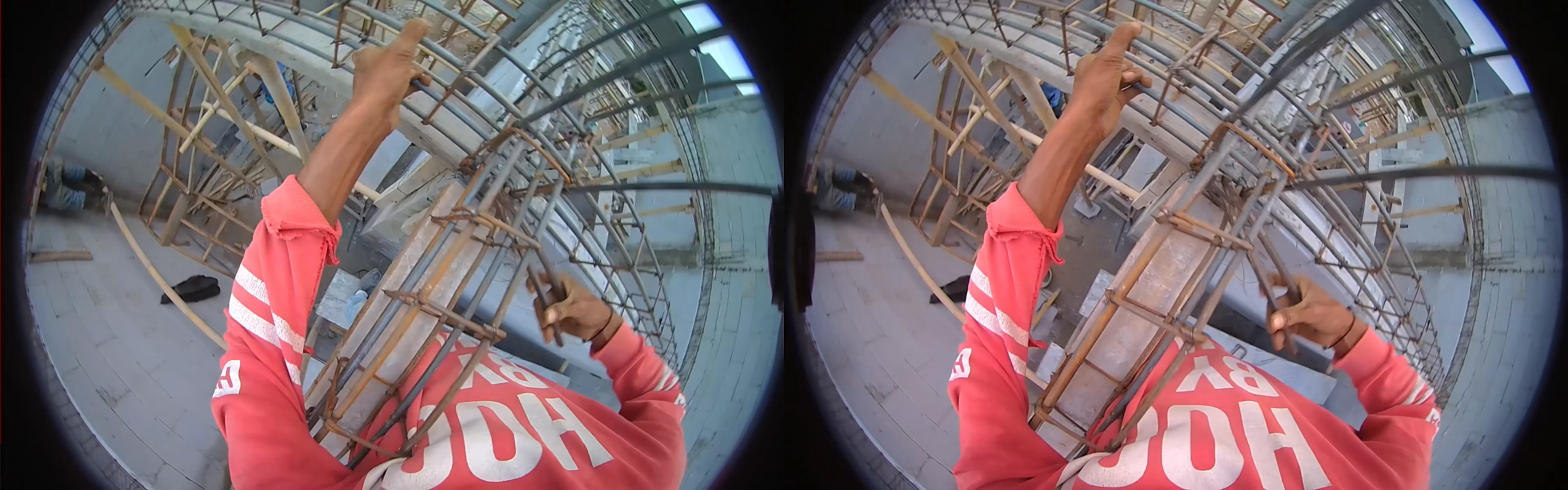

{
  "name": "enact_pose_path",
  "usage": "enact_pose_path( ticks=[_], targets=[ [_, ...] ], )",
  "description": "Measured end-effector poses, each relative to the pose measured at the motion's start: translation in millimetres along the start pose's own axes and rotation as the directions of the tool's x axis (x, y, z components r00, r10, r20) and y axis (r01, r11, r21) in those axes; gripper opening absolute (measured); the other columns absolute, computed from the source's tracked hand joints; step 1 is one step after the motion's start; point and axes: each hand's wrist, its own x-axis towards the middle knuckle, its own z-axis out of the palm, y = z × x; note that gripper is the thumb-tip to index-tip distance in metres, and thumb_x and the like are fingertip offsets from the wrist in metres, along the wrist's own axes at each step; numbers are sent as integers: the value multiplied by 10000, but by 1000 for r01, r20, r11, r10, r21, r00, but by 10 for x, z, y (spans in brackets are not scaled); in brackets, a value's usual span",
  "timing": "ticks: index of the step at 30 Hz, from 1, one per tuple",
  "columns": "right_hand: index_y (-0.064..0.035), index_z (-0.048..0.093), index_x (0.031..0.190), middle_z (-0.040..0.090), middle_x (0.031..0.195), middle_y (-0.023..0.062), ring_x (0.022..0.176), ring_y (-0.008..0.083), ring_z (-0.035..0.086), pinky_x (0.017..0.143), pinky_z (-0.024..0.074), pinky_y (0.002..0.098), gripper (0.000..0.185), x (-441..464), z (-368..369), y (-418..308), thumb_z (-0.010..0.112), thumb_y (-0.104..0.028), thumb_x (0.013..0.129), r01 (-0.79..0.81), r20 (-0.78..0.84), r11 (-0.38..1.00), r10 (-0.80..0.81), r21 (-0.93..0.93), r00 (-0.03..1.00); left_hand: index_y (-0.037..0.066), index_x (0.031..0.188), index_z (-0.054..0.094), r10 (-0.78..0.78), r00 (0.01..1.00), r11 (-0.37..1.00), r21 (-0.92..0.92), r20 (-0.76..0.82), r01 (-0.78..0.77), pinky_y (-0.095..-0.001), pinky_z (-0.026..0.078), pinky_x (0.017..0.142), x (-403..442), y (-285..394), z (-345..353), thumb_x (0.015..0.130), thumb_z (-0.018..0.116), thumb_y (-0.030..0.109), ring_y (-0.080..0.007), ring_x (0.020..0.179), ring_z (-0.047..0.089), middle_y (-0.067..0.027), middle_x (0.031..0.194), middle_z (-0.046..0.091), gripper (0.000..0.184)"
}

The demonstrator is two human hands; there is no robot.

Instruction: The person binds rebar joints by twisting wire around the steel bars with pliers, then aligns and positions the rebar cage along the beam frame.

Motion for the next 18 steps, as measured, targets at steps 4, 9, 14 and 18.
enact_pose_path(
  ticks=[4,9,14,18],
  targets=[
    [13,475,1231,654,736,88,644,234,691,592,537,339,609,-262,396,-385,841,-81,753,34,-217,702,-266,-711,939,45,830,582,20,999,997,-71,-43,-23,-403,561,740,19,1,88,836,802,466,-146,564,521,16,598,430,476],
    [32,519,1132,633,828,159,815,341,691,729,550,423,418,-250,764,-149,717,-133,803,-401,66,-392,-778,-828,625,33,887,596,-10,996,999,-52,-86,5,-398,556,740,-16,23,101,839,799,463,-141,556,519,19,597,423,478],
    [53,571,944,635,901,233,846,397,681,668,564,476,130,-111,757,-81,551,-38,853,-554,-23,-366,-820,-748,572,51,965,622,-14,997,995,-102,-79,6,-402,547,731,6,-13,103,850,788,470,-154,568,526,16,612,433,465],
    [78,560,953,657,855,299,772,464,678,683,562,515,139,-153,608,-209,546,-48,896,-487,-87,-301,-775,-820,626,57,987,630,-18,996,998,-65,-86,12,-399,538,718,32,-10,109,859,776,484,-171,584,541,12,623,444,469]
  ],
)
